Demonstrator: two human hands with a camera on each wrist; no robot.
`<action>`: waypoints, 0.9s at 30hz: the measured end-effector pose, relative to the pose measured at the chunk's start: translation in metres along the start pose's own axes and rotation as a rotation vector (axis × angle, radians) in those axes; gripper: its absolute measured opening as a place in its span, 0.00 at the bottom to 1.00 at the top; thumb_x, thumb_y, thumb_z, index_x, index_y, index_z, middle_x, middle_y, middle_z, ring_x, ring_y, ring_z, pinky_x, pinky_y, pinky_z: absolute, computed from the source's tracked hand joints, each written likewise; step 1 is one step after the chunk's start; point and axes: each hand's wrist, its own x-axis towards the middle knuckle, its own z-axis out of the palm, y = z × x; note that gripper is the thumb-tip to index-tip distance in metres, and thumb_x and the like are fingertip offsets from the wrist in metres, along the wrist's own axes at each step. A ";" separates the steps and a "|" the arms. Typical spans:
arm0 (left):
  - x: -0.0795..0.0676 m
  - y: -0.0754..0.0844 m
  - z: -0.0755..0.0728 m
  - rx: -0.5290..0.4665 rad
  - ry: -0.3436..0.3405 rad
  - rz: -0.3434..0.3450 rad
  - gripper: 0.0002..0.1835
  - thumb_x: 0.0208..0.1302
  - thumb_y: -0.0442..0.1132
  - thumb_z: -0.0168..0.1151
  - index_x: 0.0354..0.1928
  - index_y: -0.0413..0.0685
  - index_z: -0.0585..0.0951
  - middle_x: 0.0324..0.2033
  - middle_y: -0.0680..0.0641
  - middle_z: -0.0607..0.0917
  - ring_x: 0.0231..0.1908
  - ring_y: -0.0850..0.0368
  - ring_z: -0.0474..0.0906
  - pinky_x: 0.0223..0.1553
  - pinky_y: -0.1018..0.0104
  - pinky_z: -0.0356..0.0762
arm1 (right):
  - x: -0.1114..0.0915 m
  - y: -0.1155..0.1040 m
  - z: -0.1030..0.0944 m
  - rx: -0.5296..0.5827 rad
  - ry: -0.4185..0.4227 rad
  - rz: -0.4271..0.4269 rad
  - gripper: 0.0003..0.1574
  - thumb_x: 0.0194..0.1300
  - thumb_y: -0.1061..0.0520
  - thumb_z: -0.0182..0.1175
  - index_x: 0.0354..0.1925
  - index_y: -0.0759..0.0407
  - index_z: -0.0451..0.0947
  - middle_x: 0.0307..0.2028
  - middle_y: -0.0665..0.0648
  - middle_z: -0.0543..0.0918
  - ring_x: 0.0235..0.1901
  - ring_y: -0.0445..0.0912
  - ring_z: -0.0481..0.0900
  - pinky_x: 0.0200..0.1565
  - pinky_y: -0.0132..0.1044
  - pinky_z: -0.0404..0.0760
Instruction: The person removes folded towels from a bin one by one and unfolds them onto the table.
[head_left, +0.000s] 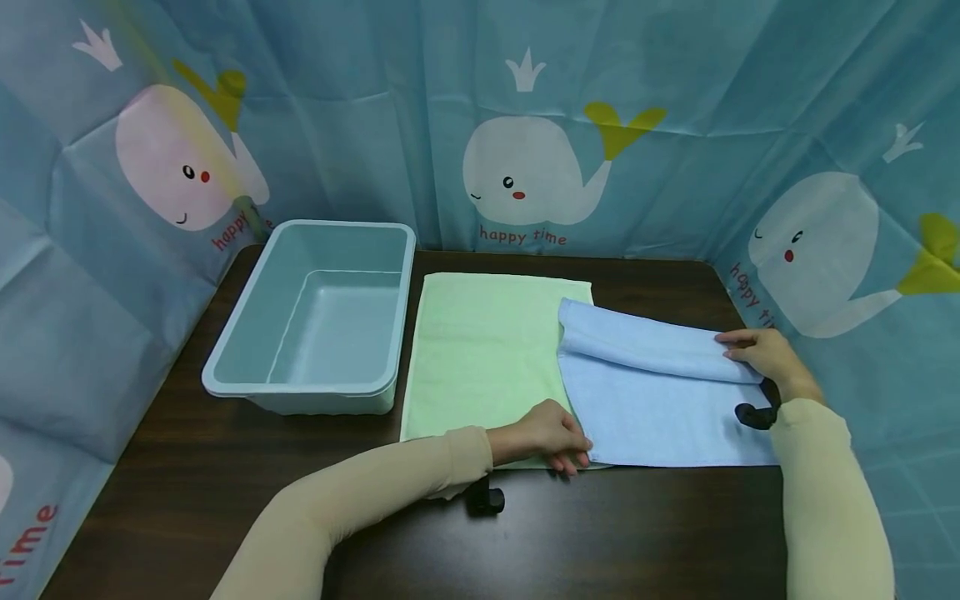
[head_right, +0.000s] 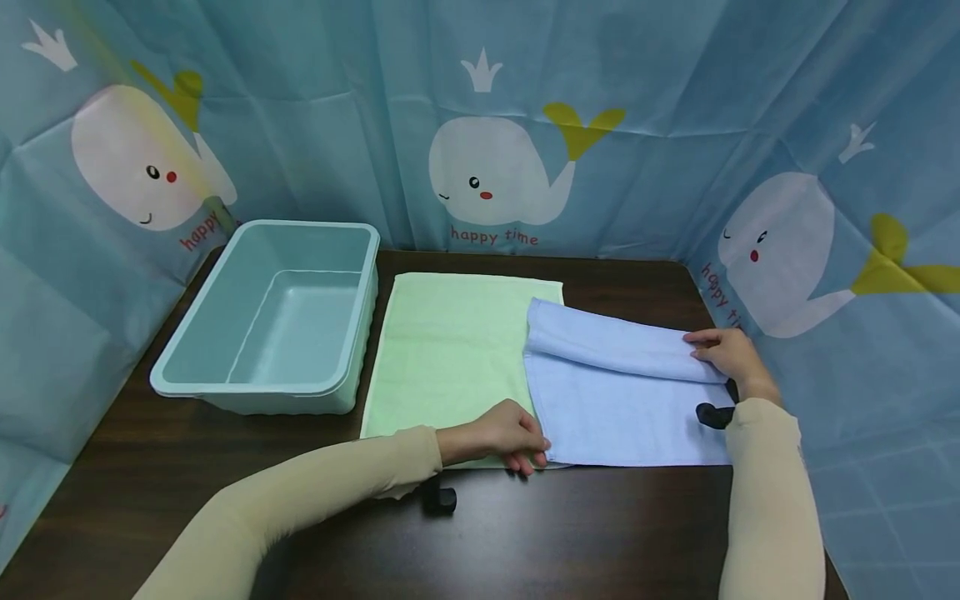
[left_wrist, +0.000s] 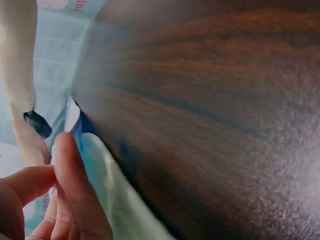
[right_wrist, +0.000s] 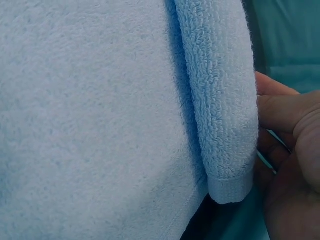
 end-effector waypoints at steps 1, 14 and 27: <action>-0.001 0.001 0.000 0.005 0.001 0.012 0.09 0.65 0.38 0.66 0.30 0.41 0.87 0.27 0.42 0.91 0.22 0.52 0.87 0.23 0.65 0.85 | 0.000 -0.001 0.000 0.000 -0.002 0.002 0.30 0.71 0.53 0.56 0.67 0.61 0.70 0.67 0.75 0.64 0.62 0.68 0.60 0.62 0.72 0.60; -0.014 0.007 0.003 0.097 -0.038 0.154 0.14 0.63 0.42 0.66 0.33 0.35 0.87 0.26 0.58 0.82 0.29 0.69 0.67 0.33 0.76 0.67 | 0.005 0.000 -0.002 -0.057 -0.002 -0.005 0.31 0.69 0.53 0.59 0.67 0.61 0.70 0.65 0.75 0.64 0.59 0.67 0.62 0.59 0.70 0.64; -0.032 0.007 0.011 -0.207 -0.227 0.024 0.13 0.66 0.35 0.61 0.35 0.27 0.84 0.38 0.32 0.89 0.43 0.41 0.88 0.45 0.52 0.87 | 0.004 -0.003 -0.002 -0.073 -0.019 0.001 0.33 0.68 0.51 0.60 0.67 0.60 0.69 0.67 0.76 0.62 0.61 0.69 0.61 0.61 0.72 0.61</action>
